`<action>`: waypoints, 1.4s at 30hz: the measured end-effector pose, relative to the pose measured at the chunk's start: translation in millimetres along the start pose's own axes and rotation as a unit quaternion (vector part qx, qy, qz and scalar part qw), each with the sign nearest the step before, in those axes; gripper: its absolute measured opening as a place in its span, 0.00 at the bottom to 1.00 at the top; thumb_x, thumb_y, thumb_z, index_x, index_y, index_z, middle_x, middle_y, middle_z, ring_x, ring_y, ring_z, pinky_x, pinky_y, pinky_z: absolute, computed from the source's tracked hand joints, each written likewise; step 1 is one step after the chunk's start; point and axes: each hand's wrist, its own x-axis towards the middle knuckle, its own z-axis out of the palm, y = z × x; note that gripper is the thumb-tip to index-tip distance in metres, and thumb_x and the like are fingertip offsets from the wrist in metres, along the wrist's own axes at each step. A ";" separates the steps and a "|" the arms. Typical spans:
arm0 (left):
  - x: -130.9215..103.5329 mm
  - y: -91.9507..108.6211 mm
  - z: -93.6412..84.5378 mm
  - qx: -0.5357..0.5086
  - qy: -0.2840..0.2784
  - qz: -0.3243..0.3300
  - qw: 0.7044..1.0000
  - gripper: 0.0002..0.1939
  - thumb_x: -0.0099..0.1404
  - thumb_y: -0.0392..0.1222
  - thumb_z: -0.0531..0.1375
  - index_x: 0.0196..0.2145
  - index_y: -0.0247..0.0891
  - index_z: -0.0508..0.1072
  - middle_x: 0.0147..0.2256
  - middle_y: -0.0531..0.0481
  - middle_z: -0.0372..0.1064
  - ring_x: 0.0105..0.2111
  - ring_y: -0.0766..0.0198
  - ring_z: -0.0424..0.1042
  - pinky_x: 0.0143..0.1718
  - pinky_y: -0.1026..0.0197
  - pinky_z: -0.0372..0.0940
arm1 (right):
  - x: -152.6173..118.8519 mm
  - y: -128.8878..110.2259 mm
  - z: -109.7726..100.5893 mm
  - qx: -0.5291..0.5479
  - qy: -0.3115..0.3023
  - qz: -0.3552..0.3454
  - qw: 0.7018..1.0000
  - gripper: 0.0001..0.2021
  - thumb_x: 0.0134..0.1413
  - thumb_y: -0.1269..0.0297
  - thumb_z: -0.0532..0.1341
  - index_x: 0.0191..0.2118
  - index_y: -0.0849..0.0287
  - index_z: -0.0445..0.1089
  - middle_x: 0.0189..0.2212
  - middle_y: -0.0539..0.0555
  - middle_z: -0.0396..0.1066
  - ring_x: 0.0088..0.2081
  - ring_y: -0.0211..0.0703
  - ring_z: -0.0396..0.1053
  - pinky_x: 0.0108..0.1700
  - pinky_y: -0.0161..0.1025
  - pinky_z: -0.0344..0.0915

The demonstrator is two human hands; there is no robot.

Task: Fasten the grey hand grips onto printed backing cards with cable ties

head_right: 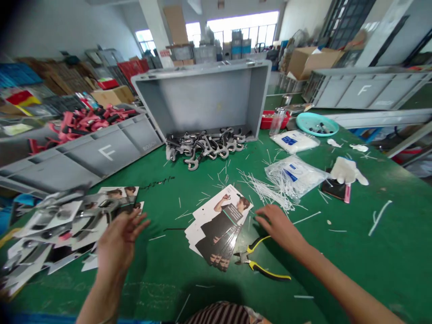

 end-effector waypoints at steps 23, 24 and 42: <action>-17.6 -64.2 98.5 0.259 -0.285 -0.043 0.922 0.13 0.55 0.51 0.63 0.26 0.38 0.70 0.22 0.56 0.65 0.24 0.64 0.63 0.27 0.64 0.54 | 135.6 51.1 -25.2 0.210 0.150 0.130 0.957 0.10 0.52 0.56 0.61 0.31 0.59 0.71 0.27 0.52 0.70 0.29 0.42 0.64 0.34 0.40 0.61; -19.9 -62.3 96.2 0.256 -0.276 -0.049 0.925 0.14 0.55 0.51 0.64 0.26 0.38 0.69 0.21 0.56 0.65 0.23 0.65 0.63 0.26 0.64 0.54 | 134.3 49.5 -26.4 0.253 0.148 0.135 0.947 0.12 0.52 0.54 0.61 0.32 0.59 0.71 0.26 0.51 0.70 0.26 0.40 0.62 0.31 0.39 0.60; -88.3 -39.7 49.2 -0.076 -0.316 -0.281 0.903 0.20 0.55 0.43 0.65 0.44 0.34 0.70 0.31 0.48 0.74 0.24 0.67 0.71 0.23 0.66 0.65 | 67.2 -46.5 -3.7 0.627 0.036 0.056 0.776 0.18 0.50 0.56 0.68 0.47 0.55 0.73 0.40 0.52 0.71 0.33 0.35 0.67 0.37 0.36 0.70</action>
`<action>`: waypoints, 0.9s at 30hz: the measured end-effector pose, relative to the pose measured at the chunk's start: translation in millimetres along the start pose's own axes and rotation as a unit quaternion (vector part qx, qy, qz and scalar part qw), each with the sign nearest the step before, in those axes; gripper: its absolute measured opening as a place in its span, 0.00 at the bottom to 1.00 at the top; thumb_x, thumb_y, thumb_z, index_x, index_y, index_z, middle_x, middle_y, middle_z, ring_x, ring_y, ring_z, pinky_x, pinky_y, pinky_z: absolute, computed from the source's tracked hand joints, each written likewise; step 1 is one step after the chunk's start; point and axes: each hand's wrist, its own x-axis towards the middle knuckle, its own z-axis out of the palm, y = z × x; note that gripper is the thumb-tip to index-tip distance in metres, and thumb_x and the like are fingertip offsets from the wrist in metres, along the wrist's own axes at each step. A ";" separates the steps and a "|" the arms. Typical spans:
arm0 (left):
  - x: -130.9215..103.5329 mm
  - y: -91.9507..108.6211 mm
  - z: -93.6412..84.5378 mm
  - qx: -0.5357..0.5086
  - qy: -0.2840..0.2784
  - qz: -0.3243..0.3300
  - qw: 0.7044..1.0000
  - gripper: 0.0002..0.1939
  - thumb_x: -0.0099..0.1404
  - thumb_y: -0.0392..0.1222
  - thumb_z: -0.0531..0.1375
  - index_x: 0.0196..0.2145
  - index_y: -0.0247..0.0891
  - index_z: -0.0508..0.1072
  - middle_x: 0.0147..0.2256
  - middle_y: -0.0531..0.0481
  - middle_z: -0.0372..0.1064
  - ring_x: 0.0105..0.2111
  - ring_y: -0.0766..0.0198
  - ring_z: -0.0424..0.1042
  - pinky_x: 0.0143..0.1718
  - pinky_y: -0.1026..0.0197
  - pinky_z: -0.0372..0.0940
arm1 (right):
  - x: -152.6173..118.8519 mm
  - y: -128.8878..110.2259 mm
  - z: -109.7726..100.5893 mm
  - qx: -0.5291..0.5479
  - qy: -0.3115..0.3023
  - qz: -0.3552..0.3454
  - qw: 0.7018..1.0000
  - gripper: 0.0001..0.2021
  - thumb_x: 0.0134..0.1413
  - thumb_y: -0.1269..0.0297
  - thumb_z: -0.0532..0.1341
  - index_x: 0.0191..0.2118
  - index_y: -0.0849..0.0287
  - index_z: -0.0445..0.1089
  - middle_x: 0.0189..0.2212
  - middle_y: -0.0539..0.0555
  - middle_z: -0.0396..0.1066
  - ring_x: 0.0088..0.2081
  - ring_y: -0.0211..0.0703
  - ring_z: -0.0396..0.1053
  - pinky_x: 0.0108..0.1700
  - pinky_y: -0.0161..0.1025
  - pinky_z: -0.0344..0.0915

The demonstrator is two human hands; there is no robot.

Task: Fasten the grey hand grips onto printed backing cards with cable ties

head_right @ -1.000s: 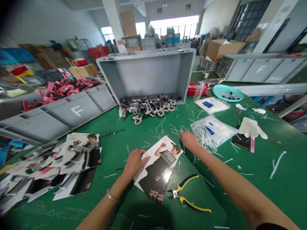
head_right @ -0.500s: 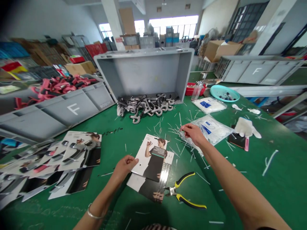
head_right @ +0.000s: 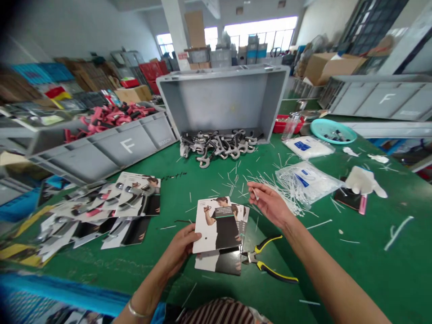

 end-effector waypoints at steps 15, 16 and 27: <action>13.5 28.2 15.7 0.034 -0.006 0.074 0.997 0.22 0.52 0.35 0.58 0.47 0.38 0.71 0.32 0.52 0.74 0.22 0.68 0.68 0.22 0.68 0.60 | -28.5 4.5 29.1 -0.052 0.116 -0.099 0.987 0.08 0.58 0.58 0.64 0.38 0.56 0.71 0.34 0.52 0.73 0.31 0.39 0.73 0.31 0.35 0.71; 8.5 29.4 12.7 0.034 -0.008 0.063 0.997 0.24 0.52 0.35 0.58 0.49 0.38 0.71 0.33 0.51 0.74 0.21 0.68 0.67 0.21 0.68 0.59 | -32.3 3.8 39.1 -0.074 0.106 -0.114 0.985 0.07 0.60 0.58 0.62 0.38 0.56 0.70 0.35 0.52 0.73 0.32 0.41 0.74 0.32 0.37 0.71; 1.7 25.5 4.8 0.029 0.011 0.055 0.998 0.27 0.52 0.34 0.59 0.52 0.38 0.70 0.38 0.50 0.75 0.27 0.66 0.70 0.26 0.67 0.62 | -43.7 23.9 84.5 -0.231 0.040 -0.129 0.964 0.09 0.65 0.55 0.56 0.41 0.53 0.68 0.36 0.54 0.76 0.33 0.45 0.75 0.38 0.43 0.73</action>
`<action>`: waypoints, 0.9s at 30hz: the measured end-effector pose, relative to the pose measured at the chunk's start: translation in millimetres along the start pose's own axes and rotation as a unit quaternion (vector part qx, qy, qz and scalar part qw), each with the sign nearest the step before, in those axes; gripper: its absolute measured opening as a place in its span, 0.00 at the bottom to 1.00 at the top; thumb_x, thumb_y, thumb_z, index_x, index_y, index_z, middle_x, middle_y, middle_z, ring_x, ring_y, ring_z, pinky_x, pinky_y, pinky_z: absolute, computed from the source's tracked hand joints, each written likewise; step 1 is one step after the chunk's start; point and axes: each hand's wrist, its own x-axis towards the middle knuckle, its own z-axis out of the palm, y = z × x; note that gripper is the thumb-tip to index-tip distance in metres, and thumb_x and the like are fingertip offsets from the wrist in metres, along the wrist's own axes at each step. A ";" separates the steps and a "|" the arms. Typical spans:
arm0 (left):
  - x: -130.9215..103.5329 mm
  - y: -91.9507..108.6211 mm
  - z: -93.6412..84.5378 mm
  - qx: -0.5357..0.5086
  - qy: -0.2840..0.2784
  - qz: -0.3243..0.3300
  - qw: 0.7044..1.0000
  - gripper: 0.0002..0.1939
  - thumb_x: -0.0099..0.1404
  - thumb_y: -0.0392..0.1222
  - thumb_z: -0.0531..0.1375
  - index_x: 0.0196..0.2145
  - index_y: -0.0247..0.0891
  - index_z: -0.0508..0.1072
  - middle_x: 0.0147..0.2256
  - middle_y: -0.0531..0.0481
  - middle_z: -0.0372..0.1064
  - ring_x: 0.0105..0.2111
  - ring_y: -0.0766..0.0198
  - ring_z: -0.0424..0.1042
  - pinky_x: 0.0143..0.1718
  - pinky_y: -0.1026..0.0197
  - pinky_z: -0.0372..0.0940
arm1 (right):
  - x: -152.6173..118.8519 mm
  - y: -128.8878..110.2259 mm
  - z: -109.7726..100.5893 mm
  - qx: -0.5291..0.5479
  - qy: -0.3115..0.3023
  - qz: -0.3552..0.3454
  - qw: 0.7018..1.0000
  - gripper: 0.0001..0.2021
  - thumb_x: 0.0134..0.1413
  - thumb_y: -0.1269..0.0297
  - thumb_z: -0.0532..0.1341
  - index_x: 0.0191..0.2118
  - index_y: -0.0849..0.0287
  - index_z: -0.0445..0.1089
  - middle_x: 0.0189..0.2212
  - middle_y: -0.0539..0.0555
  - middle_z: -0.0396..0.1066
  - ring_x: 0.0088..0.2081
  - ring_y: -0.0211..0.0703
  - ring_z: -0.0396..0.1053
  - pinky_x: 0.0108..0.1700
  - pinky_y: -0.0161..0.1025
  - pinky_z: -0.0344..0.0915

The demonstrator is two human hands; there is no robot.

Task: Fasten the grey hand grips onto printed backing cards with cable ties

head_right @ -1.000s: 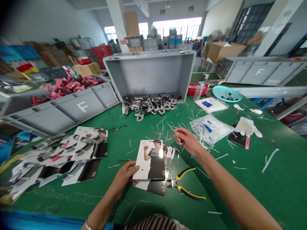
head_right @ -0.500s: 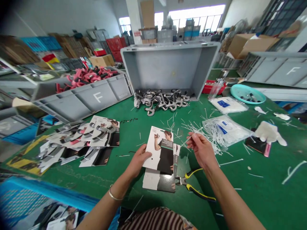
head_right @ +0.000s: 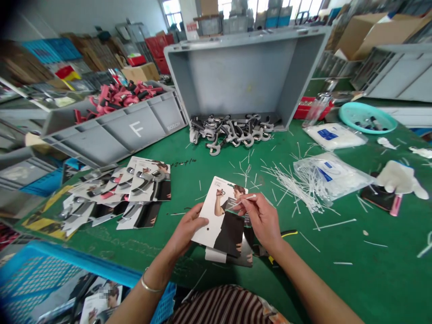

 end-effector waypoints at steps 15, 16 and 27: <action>19.2 35.5 -21.9 0.094 -0.028 -0.009 0.995 0.27 0.52 0.35 0.59 0.51 0.37 0.71 0.37 0.51 0.74 0.27 0.67 0.69 0.27 0.68 0.60 | 7.6 20.0 22.5 0.118 -0.027 -0.003 0.993 0.07 0.65 0.59 0.57 0.43 0.54 0.69 0.41 0.54 0.75 0.39 0.44 0.76 0.43 0.44 0.74; 20.5 37.7 -22.4 0.097 -0.031 -0.016 0.995 0.27 0.51 0.35 0.59 0.51 0.37 0.70 0.37 0.50 0.74 0.27 0.66 0.70 0.26 0.68 0.60 | 8.0 20.5 23.2 0.124 -0.031 -0.005 0.992 0.07 0.65 0.60 0.57 0.43 0.54 0.69 0.41 0.54 0.75 0.39 0.44 0.76 0.42 0.44 0.74; 24.8 34.7 -21.2 0.098 -0.023 -0.042 0.994 0.27 0.50 0.35 0.60 0.50 0.36 0.71 0.37 0.51 0.74 0.27 0.66 0.70 0.27 0.68 0.61 | -8.1 32.7 20.6 0.039 0.012 -0.092 0.995 0.10 0.64 0.68 0.58 0.48 0.50 0.71 0.45 0.54 0.75 0.40 0.44 0.76 0.44 0.44 0.75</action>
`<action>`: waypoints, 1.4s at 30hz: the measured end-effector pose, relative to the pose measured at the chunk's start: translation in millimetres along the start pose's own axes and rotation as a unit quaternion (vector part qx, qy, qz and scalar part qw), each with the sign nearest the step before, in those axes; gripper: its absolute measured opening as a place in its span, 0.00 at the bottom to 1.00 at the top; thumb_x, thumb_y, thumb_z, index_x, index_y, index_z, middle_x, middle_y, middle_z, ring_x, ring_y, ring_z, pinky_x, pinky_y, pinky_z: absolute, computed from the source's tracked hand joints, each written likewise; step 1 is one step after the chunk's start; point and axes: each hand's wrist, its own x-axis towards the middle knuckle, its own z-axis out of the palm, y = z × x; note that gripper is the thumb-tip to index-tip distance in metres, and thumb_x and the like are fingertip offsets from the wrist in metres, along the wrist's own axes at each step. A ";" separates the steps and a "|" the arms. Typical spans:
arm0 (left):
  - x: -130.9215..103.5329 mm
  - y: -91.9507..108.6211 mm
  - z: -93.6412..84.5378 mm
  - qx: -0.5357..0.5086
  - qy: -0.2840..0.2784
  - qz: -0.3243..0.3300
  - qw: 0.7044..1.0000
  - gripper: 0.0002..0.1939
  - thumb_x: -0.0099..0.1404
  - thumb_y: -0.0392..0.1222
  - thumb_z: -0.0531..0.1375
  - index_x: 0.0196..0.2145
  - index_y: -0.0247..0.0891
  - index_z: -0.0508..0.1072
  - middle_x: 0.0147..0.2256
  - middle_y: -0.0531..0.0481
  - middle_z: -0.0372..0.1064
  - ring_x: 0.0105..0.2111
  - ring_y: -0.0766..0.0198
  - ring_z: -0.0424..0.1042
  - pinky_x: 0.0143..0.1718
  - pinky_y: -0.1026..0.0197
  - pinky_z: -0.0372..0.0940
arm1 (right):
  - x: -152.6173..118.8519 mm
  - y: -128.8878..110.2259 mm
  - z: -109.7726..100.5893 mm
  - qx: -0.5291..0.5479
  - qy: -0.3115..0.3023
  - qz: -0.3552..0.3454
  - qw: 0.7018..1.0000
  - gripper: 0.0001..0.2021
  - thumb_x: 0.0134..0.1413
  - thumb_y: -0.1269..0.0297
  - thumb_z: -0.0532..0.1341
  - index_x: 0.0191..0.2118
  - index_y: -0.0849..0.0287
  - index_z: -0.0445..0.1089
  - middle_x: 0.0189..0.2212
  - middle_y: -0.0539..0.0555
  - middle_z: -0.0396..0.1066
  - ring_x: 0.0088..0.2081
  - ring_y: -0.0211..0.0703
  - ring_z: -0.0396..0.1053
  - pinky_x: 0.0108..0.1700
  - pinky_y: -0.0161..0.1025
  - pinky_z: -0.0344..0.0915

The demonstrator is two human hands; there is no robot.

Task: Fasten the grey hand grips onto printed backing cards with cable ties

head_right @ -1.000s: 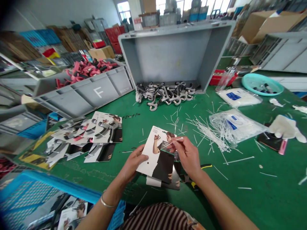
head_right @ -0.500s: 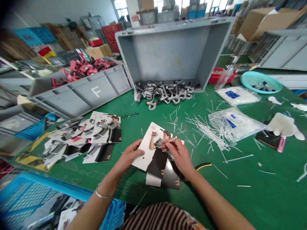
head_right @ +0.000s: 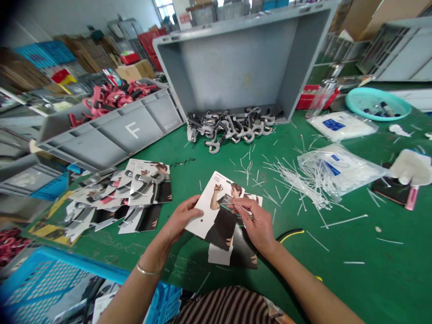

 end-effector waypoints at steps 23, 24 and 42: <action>17.4 4.5 -1.3 0.133 -0.038 0.105 0.985 0.20 0.61 0.41 0.59 0.51 0.38 0.73 0.41 0.50 0.74 0.35 0.63 0.70 0.35 0.65 0.62 | 19.8 36.1 22.7 0.096 -0.029 0.187 0.977 0.08 0.59 0.58 0.62 0.38 0.57 0.73 0.37 0.53 0.74 0.36 0.42 0.72 0.41 0.40 0.71; 20.3 2.1 -1.8 0.122 -0.019 0.112 0.986 0.18 0.63 0.45 0.57 0.49 0.36 0.74 0.42 0.49 0.74 0.37 0.62 0.70 0.37 0.64 0.62 | 22.1 39.1 23.4 0.109 -0.024 0.201 0.973 0.09 0.58 0.57 0.62 0.38 0.57 0.73 0.37 0.53 0.74 0.36 0.41 0.72 0.40 0.40 0.70; 12.9 -38.2 16.5 0.225 0.095 0.104 0.964 0.07 0.53 0.41 0.62 0.29 0.36 0.75 0.25 0.51 0.72 0.29 0.59 0.68 0.32 0.61 0.61 | 13.8 47.0 25.9 0.044 -0.037 0.146 0.988 0.09 0.60 0.57 0.60 0.39 0.56 0.74 0.36 0.52 0.74 0.38 0.43 0.70 0.44 0.40 0.64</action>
